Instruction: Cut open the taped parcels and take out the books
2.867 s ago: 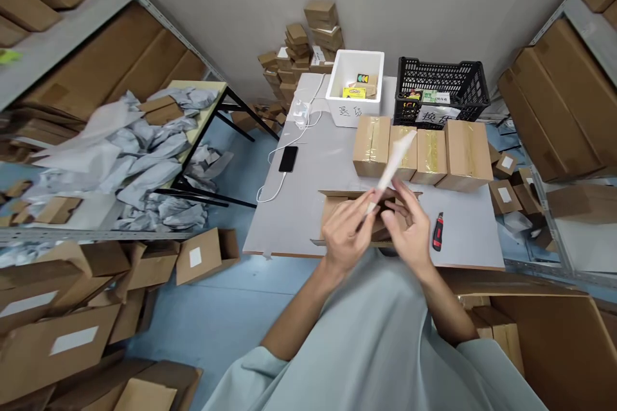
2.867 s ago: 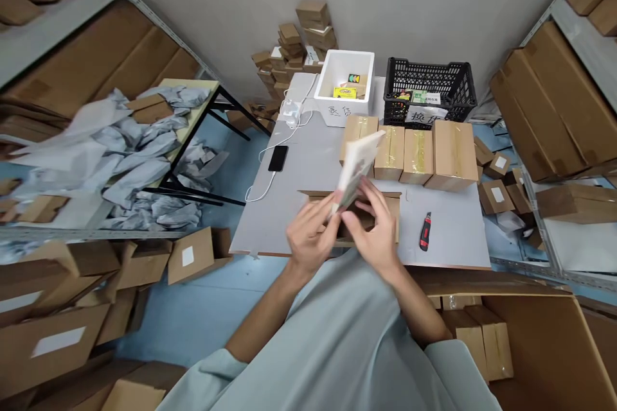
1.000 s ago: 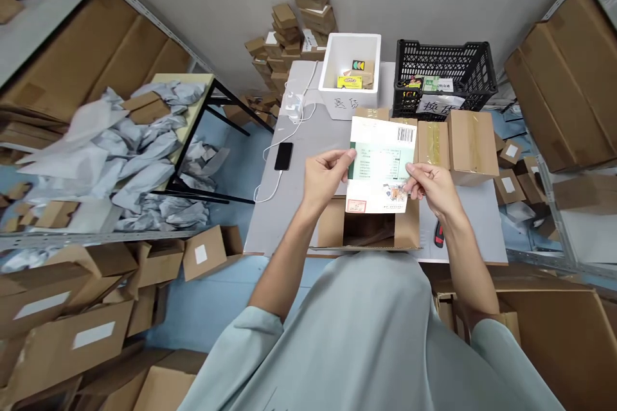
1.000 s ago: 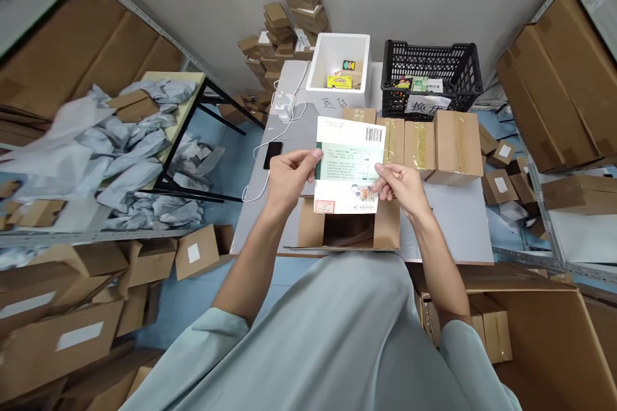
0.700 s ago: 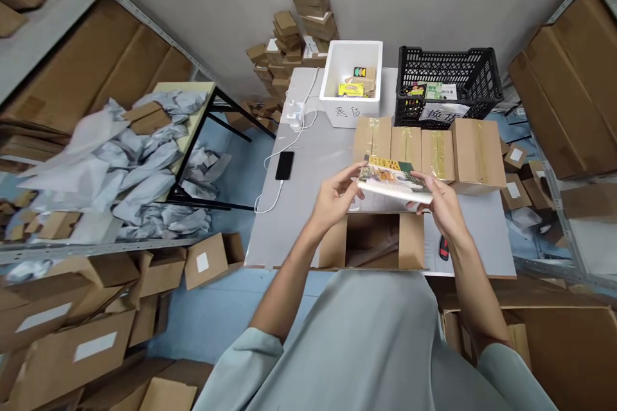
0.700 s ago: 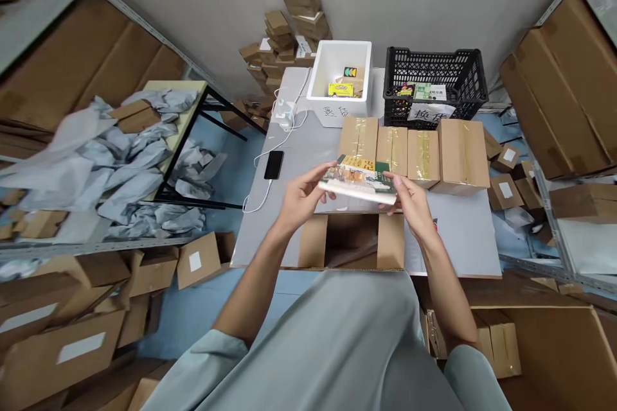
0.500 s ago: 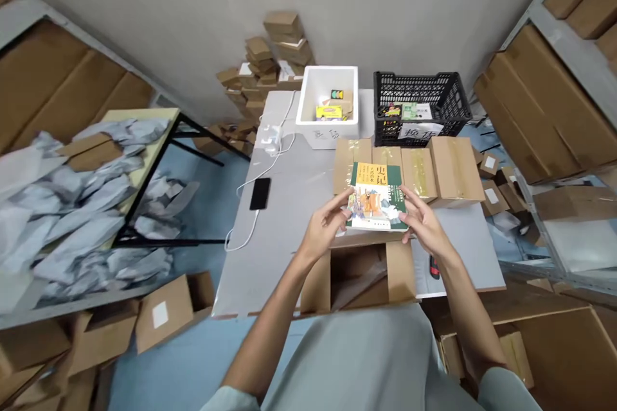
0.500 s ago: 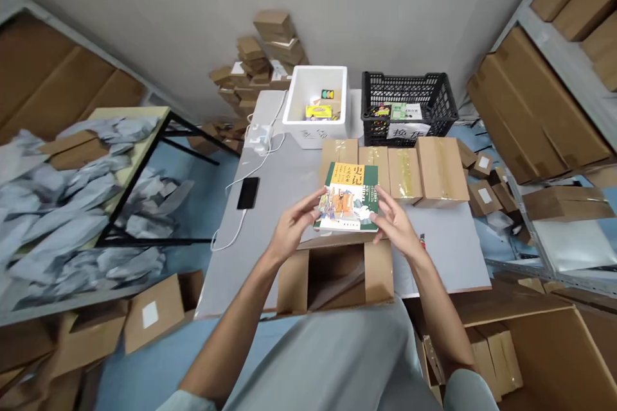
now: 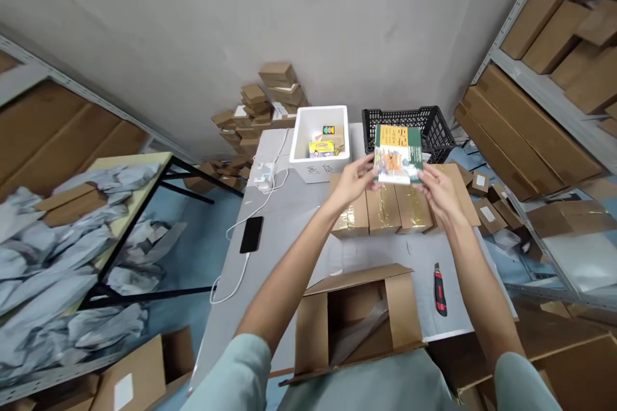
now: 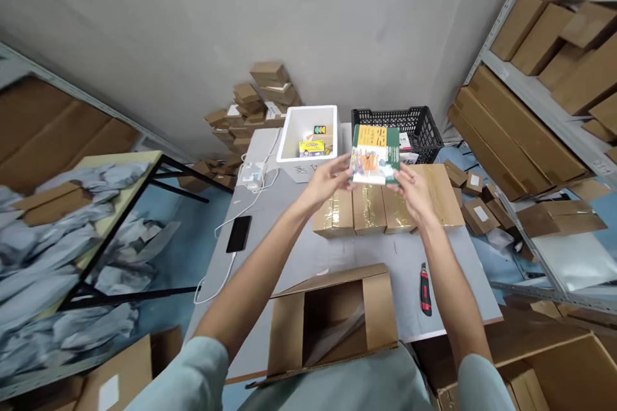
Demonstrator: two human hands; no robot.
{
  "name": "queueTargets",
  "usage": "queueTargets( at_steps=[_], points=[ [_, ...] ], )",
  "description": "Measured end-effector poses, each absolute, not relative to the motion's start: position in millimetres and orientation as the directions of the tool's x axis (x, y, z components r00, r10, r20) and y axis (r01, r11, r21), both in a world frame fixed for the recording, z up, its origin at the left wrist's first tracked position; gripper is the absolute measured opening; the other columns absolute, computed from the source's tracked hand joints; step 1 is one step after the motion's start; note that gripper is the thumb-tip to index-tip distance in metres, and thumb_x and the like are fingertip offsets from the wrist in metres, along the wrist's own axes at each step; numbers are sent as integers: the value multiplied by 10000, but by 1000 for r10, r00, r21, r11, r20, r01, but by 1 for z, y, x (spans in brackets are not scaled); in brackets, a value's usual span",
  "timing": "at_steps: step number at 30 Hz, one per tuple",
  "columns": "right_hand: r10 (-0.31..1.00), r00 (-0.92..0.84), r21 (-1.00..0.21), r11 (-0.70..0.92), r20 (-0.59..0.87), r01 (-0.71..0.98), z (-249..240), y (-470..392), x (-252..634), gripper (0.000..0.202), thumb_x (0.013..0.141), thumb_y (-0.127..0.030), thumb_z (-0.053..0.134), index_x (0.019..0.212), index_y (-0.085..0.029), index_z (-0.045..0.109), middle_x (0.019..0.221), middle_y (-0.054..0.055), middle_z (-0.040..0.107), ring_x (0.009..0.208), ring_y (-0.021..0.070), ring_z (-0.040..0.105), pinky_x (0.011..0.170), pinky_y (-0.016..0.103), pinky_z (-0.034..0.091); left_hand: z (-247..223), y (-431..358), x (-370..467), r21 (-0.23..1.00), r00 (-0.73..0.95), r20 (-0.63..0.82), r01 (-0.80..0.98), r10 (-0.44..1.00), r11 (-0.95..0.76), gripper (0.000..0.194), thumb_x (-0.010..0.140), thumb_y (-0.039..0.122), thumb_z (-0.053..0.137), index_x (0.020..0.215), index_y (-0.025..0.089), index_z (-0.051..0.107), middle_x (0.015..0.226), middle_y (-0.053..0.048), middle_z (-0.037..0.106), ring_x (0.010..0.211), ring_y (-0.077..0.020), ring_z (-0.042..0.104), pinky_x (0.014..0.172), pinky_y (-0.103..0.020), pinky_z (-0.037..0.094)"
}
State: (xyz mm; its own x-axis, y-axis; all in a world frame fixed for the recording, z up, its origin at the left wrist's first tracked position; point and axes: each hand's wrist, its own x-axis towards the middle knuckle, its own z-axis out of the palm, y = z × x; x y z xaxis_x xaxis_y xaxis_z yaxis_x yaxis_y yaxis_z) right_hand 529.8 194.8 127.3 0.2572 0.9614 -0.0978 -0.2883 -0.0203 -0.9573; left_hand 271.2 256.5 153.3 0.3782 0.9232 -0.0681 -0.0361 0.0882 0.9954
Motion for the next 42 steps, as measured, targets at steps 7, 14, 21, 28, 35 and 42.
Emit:
queueTargets(
  at_steps=[7,14,21,28,35,42],
  points=[
    [925,310,-925,-97,-220,-368,129,252,542,281,855,-315,981,954,-233,731,1057,38,840,1148,161,838,1258,378,609,176,293,243,969,117,166,167,979,-184,569,963,105,809,1524,134,714,1640,-267,671,1395,-343,766,1269,-570,587],
    [838,323,-890,-356,-439,-286,26,31,570,677,654,-617,1096,1152,-221,864,1351,148,861,1325,340,815,1336,577,535,82,116,38,877,-256,-187,391,949,278,661,885,600,852,1363,150,771,1313,-187,846,1363,-393,772,1300,-603,553],
    [651,80,-643,-710,-755,-287,-31,-149,529,806,691,-840,995,1254,-275,876,1364,176,858,1390,420,786,1195,630,627,-10,-80,28,615,-237,-728,189,643,766,823,779,951,734,1070,184,801,1207,-220,872,1368,-416,783,1217,-546,616],
    [699,-83,-675,-711,-711,-197,-6,-142,500,751,753,-837,962,1321,-363,836,1613,81,745,1543,398,680,1127,536,694,-10,-150,65,645,-203,-732,98,650,758,922,538,1049,753,897,205,850,1016,-136,884,1239,-468,781,1137,-590,622],
    [618,-312,-672,-733,-722,104,15,-101,420,805,697,-904,935,1276,-354,835,1594,77,759,1529,419,678,1099,528,705,35,-235,-5,667,-426,-675,-6,602,745,737,709,936,714,786,204,759,825,-84,784,981,-348,753,974,-482,636],
    [602,-458,-754,-562,-654,339,9,-98,286,725,786,-881,898,1206,-307,760,1441,86,812,1426,354,735,1252,518,605,39,-332,-68,781,-662,-548,-186,511,596,993,725,1081,630,1073,176,844,1227,-181,855,1301,-428,711,1153,-481,564]
  ],
)
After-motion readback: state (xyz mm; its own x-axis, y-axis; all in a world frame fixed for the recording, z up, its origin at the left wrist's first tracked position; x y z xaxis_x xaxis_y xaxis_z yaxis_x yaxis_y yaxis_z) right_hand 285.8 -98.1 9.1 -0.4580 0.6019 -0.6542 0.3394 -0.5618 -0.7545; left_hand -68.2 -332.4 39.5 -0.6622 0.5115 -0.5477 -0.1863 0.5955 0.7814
